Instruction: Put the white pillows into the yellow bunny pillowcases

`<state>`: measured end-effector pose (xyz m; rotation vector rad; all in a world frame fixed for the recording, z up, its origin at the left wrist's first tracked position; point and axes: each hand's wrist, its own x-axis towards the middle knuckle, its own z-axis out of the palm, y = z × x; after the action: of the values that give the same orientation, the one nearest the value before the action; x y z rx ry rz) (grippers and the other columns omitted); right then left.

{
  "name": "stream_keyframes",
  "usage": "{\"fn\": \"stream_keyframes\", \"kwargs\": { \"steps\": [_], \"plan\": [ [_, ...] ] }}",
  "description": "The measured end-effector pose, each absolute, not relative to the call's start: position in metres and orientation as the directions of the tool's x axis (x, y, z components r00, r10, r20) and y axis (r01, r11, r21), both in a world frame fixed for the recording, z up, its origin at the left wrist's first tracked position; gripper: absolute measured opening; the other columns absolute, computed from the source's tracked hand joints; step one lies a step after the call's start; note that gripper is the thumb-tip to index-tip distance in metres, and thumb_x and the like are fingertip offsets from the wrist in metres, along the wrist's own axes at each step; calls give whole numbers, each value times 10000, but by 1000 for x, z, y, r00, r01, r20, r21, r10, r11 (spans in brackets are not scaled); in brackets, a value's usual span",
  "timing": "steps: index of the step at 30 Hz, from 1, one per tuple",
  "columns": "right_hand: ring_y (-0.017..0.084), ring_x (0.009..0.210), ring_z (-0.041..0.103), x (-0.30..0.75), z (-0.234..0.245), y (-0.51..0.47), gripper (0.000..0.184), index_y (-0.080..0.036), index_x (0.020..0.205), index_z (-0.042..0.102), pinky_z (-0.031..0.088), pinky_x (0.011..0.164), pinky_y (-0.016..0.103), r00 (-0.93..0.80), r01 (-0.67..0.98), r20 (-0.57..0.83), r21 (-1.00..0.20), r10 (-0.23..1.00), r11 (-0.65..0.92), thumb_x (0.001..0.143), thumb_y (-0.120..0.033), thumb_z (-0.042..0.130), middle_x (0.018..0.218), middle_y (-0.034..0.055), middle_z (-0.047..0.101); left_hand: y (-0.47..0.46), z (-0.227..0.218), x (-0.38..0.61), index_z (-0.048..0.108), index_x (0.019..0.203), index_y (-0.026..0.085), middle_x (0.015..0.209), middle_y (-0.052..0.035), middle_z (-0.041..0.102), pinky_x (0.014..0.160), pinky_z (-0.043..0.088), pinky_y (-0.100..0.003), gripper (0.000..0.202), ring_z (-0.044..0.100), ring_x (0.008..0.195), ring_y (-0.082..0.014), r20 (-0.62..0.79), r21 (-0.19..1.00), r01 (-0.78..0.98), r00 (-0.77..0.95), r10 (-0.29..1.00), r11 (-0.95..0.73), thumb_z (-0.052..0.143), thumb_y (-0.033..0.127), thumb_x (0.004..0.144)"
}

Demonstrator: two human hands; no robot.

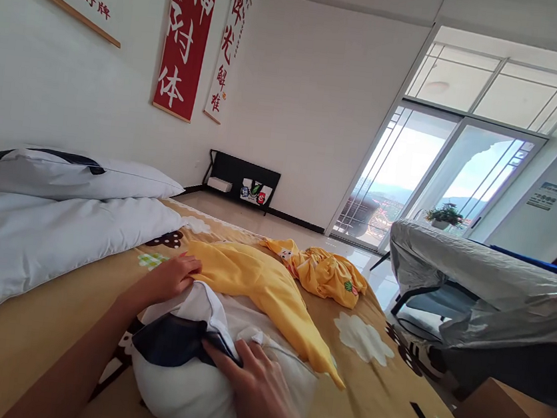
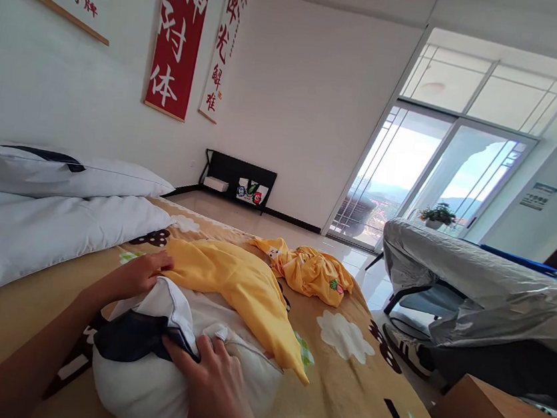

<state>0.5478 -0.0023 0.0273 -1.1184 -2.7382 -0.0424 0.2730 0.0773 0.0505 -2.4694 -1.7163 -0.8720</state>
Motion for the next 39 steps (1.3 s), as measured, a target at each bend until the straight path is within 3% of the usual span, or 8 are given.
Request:
{"fn": "stream_keyframes", "kwargs": {
  "steps": [4, 9, 11, 15, 20, 24, 30, 39],
  "plan": [
    [246, 1056, 560, 546, 22, -3, 951, -537, 1470, 209, 382, 697, 300, -703, 692, 209, -21, 680, 722, 715, -50, 520, 1190, -3, 577, 96, 30, 275, 582, 857, 174, 915, -81, 620, 834, 420, -374, 155, 564, 911, -247, 714, 341, 927, -147, 684, -155, 495, 303, 859],
    [245, 1037, 567, 544, 16, -2, 1021, -523, 1480, 189, 379, 662, 295, -721, 671, 241, 9, 649, 742, 651, -49, 550, 1217, -4, 574, 103, 13, 270, 620, 956, 134, 1051, -165, 589, 851, 382, -493, 304, 521, 1017, -347, 733, 351, 913, -407, 545, 209, 554, 413, 855],
    [237, 1017, 573, 544, 16, -1, 1016, -517, 1478, 207, 377, 652, 292, -720, 669, 267, 20, 641, 743, 645, -48, 553, 1184, -5, 589, 97, 18, 270, 647, 899, 140, 1020, -169, 615, 853, 372, -509, 273, 526, 1009, -355, 757, 304, 925, -381, 531, 229, 513, 377, 880],
    [226, 980, 585, 545, 17, 0, 990, -497, 1474, 241, 387, 644, 288, -718, 667, 310, 51, 623, 743, 646, -56, 558, 1127, -2, 609, 92, 26, 280, 649, 766, 164, 800, -96, 672, 763, 448, -380, 314, 612, 787, -242, 643, 288, 947, -81, 762, -142, 416, 311, 917],
    [227, 962, 598, 544, 18, -5, 1003, -466, 1475, 256, 415, 615, 287, -744, 640, 338, 108, 577, 761, 610, -57, 559, 1151, 4, 607, 112, 6, 284, 593, 1212, 182, 1325, -119, 576, 1017, 415, -411, 457, 498, 1262, -304, 675, 227, 912, 105, 730, -341, 556, 262, 764],
    [235, 927, 610, 541, 16, -7, 978, -428, 1476, 282, 422, 562, 283, -759, 618, 395, 184, 519, 764, 613, -74, 575, 1134, 24, 619, 130, -12, 274, 610, 1228, 247, 1282, -94, 615, 998, 440, -418, 427, 539, 1226, -303, 716, 154, 909, 167, 677, -388, 558, 335, 814],
    [233, 816, 603, 530, 2, -14, 831, -415, 1488, 279, 418, 494, 266, -724, 645, 531, 294, 441, 705, 753, -175, 586, 1031, 44, 638, 146, -19, 269, 700, 879, 202, 897, -72, 728, 799, 523, -308, 214, 677, 863, -223, 738, 181, 920, 106, 667, -347, 498, 270, 866],
    [202, 793, 615, 537, 7, 2, 947, -377, 1530, 190, 453, 504, 231, -545, 834, 582, 305, 603, 460, 715, 30, 446, 933, 31, 645, 119, -8, 242, 639, 1058, 139, 1092, -150, 618, 928, 460, -427, 346, 572, 1046, -301, 767, 222, 975, -164, 621, -17, 505, 80, 744]
  ]
}}
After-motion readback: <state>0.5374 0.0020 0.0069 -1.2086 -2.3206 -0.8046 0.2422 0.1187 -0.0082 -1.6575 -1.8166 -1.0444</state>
